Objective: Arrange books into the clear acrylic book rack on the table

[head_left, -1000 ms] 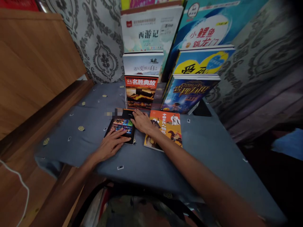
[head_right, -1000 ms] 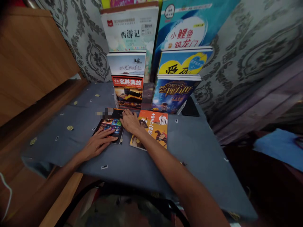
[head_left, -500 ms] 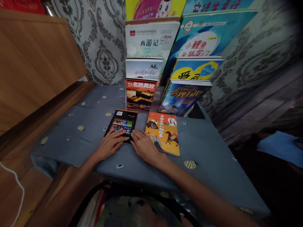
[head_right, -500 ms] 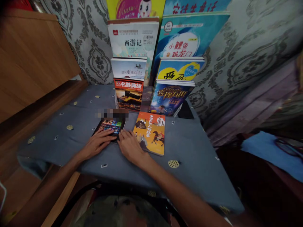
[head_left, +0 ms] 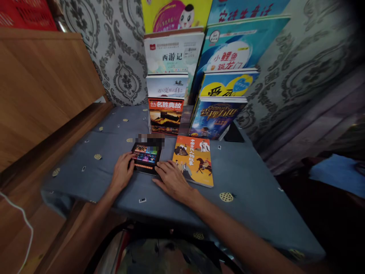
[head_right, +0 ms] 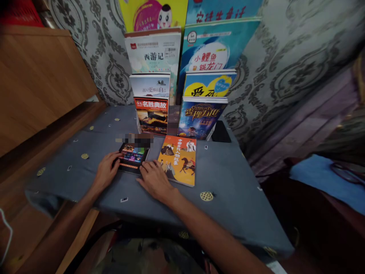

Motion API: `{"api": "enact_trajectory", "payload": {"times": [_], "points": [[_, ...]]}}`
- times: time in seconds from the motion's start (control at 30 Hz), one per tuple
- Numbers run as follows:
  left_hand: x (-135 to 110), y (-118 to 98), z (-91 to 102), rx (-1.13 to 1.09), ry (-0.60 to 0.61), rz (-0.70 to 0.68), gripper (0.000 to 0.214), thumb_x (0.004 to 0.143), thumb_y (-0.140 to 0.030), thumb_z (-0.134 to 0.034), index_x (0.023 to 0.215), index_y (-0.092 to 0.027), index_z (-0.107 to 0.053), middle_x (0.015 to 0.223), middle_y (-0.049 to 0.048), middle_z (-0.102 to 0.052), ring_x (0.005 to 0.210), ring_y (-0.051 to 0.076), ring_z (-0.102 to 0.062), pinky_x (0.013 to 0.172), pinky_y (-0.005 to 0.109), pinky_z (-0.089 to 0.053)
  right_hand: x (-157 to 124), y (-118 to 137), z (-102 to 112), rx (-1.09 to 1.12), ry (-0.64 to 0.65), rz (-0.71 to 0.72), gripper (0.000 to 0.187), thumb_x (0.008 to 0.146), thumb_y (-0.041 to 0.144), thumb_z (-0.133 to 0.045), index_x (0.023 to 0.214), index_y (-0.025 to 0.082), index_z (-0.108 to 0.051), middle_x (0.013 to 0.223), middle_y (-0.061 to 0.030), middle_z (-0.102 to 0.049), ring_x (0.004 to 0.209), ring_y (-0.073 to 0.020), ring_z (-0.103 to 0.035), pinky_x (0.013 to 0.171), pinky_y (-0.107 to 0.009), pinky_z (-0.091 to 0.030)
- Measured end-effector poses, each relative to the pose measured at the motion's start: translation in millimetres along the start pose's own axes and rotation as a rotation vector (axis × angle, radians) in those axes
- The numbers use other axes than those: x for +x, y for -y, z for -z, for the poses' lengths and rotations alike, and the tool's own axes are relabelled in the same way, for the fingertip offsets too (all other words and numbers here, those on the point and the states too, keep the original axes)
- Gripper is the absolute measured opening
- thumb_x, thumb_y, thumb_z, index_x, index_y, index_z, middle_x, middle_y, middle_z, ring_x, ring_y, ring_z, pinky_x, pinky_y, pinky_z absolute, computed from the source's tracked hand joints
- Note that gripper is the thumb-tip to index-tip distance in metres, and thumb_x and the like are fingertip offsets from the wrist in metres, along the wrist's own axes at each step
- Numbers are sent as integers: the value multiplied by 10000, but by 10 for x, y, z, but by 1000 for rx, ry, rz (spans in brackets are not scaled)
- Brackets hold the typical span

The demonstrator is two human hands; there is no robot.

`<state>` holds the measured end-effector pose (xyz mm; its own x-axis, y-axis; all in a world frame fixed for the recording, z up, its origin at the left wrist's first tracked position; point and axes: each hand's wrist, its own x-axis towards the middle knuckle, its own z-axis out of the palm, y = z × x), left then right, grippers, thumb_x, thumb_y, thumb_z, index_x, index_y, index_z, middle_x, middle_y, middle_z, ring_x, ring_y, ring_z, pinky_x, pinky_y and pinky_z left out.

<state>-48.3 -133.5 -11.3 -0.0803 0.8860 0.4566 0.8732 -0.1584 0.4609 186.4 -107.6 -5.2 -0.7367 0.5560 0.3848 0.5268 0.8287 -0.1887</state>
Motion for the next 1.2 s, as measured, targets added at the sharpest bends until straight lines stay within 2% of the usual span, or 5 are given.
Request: {"api": "enact_trajectory", "payload": {"times": [0.23,0.6,0.83,1.03,1.2], "points": [[-24,13,-28,28,26,-22,334,931,-217,-419,1174,-182,-645,1282,129,-642,1192,265,-605,1046,469,-478,49,21,24,-29,-10,-43,230,909,214,-663,1127,142,-681,1163,-133,-701,1092,-260,-626,1003,-449,-464],[-25,35,-39,25,50,-43,323,940,-237,-419,1173,-199,-640,1275,118,-637,1200,261,-598,1052,462,-477,48,19,6,-39,-11,-59,233,922,212,-645,1149,172,-675,1182,-125,-692,1100,-265,-623,1005,-459,-462],[110,104,4,58,83,-15,297,929,-286,-446,1120,-204,-657,1169,101,-653,1114,255,-603,998,442,-486,41,31,26,-34,-23,-60,245,917,214,-644,1155,162,-672,1187,-130,-692,1097,-271,-624,996,-455,-476],[411,172,59,-90,128,175,263,837,-300,-552,1049,-210,-678,940,53,-690,908,235,-639,885,399,-506,30,25,12,-11,-19,-60,264,921,200,-627,1176,139,-661,1198,-147,-678,1107,-271,-612,977,-445,-497],[548,209,113,-545,121,533,315,715,-331,-649,989,-177,-669,827,27,-667,735,178,-631,623,266,-488,17,18,16,-45,-9,-68,250,940,219,-588,1163,137,-665,1190,-146,-667,1097,-287,-600,970,-441,-513]]}}
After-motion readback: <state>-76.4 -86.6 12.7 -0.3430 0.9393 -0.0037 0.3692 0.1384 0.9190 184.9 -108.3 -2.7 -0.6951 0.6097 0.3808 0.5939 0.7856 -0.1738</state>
